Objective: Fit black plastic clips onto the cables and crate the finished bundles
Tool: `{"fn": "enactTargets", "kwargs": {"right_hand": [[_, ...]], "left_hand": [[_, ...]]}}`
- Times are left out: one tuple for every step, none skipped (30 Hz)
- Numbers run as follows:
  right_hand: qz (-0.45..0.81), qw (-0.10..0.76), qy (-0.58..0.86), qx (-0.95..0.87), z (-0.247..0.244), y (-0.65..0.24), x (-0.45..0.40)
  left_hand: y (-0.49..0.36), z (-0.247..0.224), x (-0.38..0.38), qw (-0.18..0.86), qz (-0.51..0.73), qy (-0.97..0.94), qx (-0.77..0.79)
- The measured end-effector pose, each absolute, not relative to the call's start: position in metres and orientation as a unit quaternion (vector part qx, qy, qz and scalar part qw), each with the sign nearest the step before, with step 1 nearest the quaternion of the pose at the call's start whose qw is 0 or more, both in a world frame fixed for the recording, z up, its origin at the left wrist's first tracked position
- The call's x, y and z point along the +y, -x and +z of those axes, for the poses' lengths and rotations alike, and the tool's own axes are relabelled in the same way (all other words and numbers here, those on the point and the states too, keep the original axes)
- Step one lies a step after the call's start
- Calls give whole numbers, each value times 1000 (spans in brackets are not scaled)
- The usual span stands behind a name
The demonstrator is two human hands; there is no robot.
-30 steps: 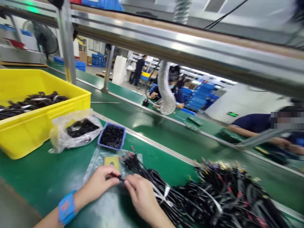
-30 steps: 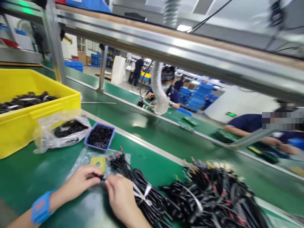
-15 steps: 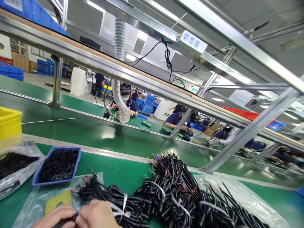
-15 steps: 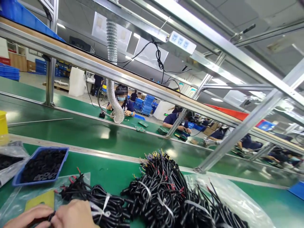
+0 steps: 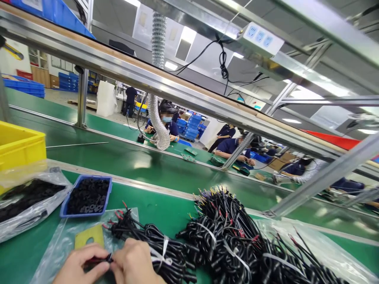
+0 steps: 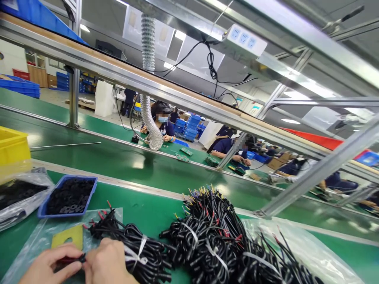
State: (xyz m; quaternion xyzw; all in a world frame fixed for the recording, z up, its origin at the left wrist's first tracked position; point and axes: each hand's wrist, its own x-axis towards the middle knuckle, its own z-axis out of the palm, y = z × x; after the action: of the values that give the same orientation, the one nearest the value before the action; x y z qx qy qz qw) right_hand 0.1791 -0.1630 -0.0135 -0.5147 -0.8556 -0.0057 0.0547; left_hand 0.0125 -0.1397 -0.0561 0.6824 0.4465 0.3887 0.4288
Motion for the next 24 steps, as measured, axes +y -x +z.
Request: {"fn": "enactTargets", "kwargs": {"right_hand": [[-5, 49, 504, -863, -13, -179, -161], [-1, 46, 495, -868, -11, -179, -160], [4, 46, 489, -871, -9, -179, -158], [9, 50, 488, -871, -7, -178, -157], [16, 55, 488, -871, -5, -178, -157], [23, 59, 489, -870, -3, -179, -157], [30, 63, 490, -869, 0, -179, -157], [36, 66, 492, -867, 2, -179, -157], [40, 66, 493, -867, 4, -179, -157], [43, 66, 494, -866, 5, -179, -157], [44, 64, 493, -866, 7, -179, -157], [44, 63, 492, -867, 8, -179, -157], [46, 61, 489, -869, 9, -179, -158], [48, 60, 488, -869, 9, -178, -158], [49, 60, 489, -869, 10, -178, -158], [50, 59, 490, -868, 10, -178, -158], [51, 57, 491, -868, 11, -177, -158], [50, 56, 492, -868, 11, -177, -158], [50, 55, 492, -868, 11, -177, -158], [50, 54, 491, -868, 11, -177, -159], [50, 54, 490, -869, 11, -177, -159], [50, 54, 489, -869, 11, -177, -159], [51, 57, 488, -869, 11, -177, -159], [51, 61, 487, -870, 10, -178, -158]], "left_hand": [[-14, -51, -141, 430, 382, -682, 450], [-15, -45, -142, 431, 377, -682, 455], [-16, -41, -143, 435, 370, -679, 461], [-16, -37, -143, 442, 363, -675, 466], [-16, -33, -144, 450, 360, -664, 476], [-15, -31, -144, 462, 358, -651, 485], [-14, -29, -145, 475, 357, -637, 491], [-13, -29, -145, 488, 358, -624, 494], [-12, -28, -145, 502, 358, -614, 493], [-11, -28, -146, 514, 360, -605, 490], [-10, -28, -146, 523, 364, -597, 488], [-9, -28, -146, 531, 368, -589, 486], [-9, -28, -146, 537, 372, -582, 484], [-9, -28, -146, 542, 374, -577, 482], [-9, -28, -147, 547, 376, -574, 479], [-9, -28, -147, 550, 378, -573, 477], [-9, -28, -147, 553, 378, -572, 474], [-9, -27, -147, 555, 377, -572, 472], [-9, -27, -147, 555, 378, -572, 471], [-9, -27, -147, 555, 379, -572, 470], [-9, -27, -147, 555, 381, -572, 469], [-9, -28, -147, 555, 383, -573, 467], [-9, -28, -147, 554, 385, -573, 465], [-9, -28, -147, 552, 386, -574, 465]]}}
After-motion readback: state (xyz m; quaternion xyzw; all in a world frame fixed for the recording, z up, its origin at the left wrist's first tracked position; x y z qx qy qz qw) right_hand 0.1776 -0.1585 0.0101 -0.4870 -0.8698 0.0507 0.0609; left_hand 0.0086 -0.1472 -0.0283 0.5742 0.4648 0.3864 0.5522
